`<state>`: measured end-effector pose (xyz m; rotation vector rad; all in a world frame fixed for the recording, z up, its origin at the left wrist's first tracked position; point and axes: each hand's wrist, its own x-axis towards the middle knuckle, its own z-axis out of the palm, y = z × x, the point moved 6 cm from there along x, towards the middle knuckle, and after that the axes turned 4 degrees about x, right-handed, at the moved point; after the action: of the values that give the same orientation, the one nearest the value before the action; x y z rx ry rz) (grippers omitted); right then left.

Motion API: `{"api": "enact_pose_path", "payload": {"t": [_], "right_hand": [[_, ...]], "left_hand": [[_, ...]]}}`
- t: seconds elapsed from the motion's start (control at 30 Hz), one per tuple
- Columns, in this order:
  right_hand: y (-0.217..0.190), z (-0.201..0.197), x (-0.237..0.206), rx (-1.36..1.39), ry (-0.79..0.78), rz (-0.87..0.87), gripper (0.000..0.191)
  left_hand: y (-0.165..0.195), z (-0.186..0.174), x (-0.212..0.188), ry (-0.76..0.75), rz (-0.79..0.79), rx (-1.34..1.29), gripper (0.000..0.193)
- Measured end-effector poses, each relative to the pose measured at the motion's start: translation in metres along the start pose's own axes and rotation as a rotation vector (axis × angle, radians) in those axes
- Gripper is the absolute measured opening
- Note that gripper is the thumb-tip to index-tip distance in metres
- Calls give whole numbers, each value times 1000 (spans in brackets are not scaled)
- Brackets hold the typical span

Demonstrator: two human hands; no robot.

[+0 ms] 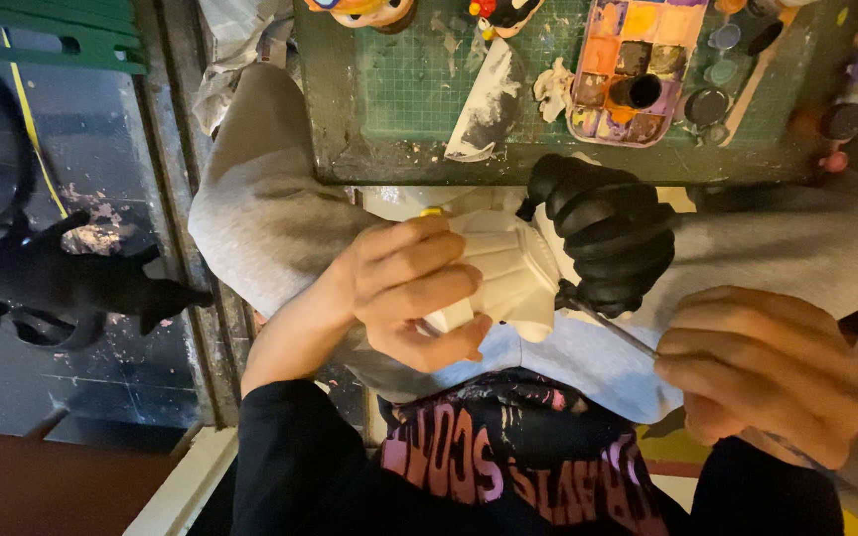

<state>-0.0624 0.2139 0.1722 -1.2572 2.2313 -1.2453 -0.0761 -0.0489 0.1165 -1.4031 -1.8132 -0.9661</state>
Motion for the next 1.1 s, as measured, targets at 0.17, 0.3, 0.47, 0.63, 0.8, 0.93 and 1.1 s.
{"api": "enact_pose_path", "payload": {"t": [0.17, 0.3, 0.47, 0.63, 0.8, 0.93, 1.1], "right_hand": [[1, -2, 6, -26, 70, -70, 30], [3, -2, 6, -23, 101, -93, 37], [13, -2, -2, 62, -44, -48, 20], [23, 1, -9, 120, -182, 92, 28], [19, -5, 5, 223, -95, -16, 29], [19, -9, 17, 198, -74, -62, 40], [23, -7, 20, 243, -63, -32, 43]], "left_hand": [[1, 3, 0, 92, 133, 34, 27], [0, 4, 0, 99, 145, 24, 26], [-1, 3, 2, 118, 188, 32, 25], [2, 2, 2, 124, 281, 76, 26], [5, 6, 2, 131, 357, 68, 25], [7, 8, 2, 131, 366, 94, 25], [7, 9, 1, 132, 357, 108, 24]]}}
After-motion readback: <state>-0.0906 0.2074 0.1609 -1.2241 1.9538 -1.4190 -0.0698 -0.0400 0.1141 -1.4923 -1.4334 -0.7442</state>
